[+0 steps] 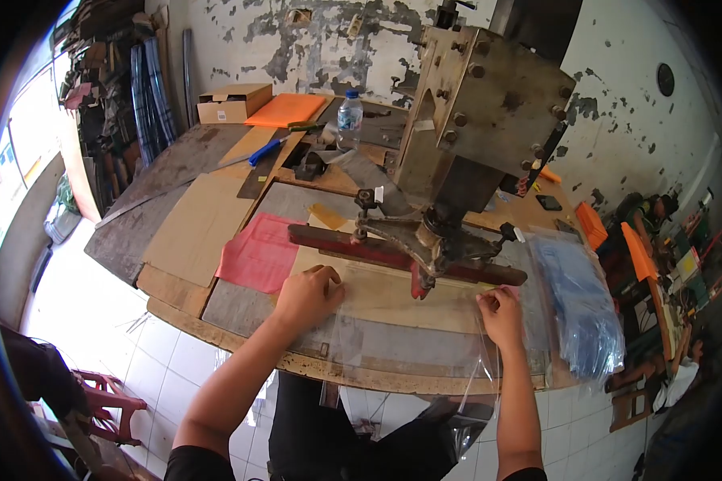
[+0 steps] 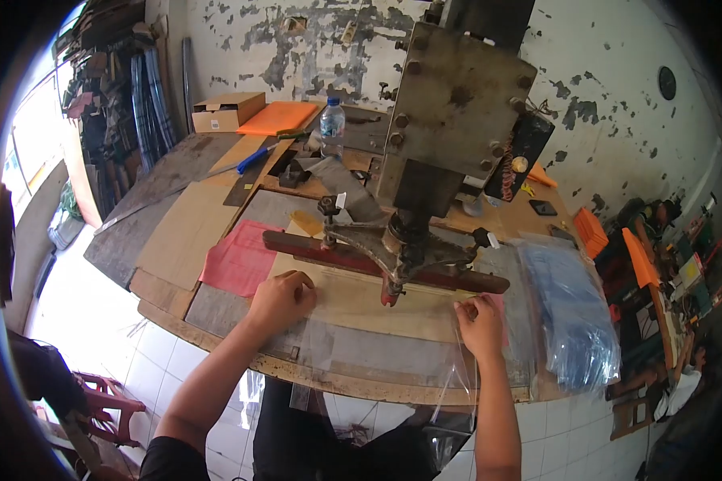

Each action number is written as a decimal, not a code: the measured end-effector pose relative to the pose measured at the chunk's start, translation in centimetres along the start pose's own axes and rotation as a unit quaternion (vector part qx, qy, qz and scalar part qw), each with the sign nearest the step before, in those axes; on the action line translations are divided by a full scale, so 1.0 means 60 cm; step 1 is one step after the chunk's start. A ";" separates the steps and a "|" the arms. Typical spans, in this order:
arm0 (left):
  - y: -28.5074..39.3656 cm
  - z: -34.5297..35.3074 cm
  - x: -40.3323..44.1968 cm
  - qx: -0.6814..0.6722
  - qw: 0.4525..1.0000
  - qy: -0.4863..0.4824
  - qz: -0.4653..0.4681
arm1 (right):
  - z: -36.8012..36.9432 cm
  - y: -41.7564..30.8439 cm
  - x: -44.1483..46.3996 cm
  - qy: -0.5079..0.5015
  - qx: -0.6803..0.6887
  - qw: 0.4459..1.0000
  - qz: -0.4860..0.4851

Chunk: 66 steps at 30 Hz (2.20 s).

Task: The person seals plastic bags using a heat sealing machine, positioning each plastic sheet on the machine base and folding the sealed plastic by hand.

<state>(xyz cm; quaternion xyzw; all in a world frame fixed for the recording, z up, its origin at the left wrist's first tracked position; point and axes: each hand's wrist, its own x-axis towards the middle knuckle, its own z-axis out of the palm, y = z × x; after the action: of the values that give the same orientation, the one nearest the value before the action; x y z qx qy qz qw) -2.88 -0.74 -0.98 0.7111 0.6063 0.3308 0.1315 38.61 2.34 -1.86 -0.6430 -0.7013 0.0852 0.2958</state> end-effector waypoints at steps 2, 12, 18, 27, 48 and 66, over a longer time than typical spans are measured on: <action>-0.001 0.008 -0.003 -0.003 1.000 0.006 0.000 | 0.016 0.021 0.000 0.046 0.044 0.998 -0.029; 0.002 0.008 -0.002 -0.004 1.000 0.006 -0.009 | 0.007 0.018 -0.005 0.084 0.136 0.987 -0.025; -0.001 0.006 -0.004 -0.020 1.000 0.002 -0.005 | -0.002 0.022 -0.009 0.075 0.260 0.963 -0.005; 0.027 -0.025 -0.065 -0.130 0.991 -0.018 0.017 | -0.036 0.002 -0.071 0.018 0.332 0.941 0.060; -0.022 -0.022 -0.158 -0.454 0.867 0.182 -0.099 | -0.080 -0.159 -0.134 0.119 0.462 0.878 -0.014; 0.024 -0.038 -0.140 -0.400 0.903 0.105 -0.119 | -0.073 -0.154 -0.142 0.172 0.315 0.933 -0.022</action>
<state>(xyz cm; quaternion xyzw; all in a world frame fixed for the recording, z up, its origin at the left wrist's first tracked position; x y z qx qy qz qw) -3.58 -9.50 -1.06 0.4821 0.5136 0.6001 0.3790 33.04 -8.39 3.69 -0.5061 -0.5909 0.1833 0.6009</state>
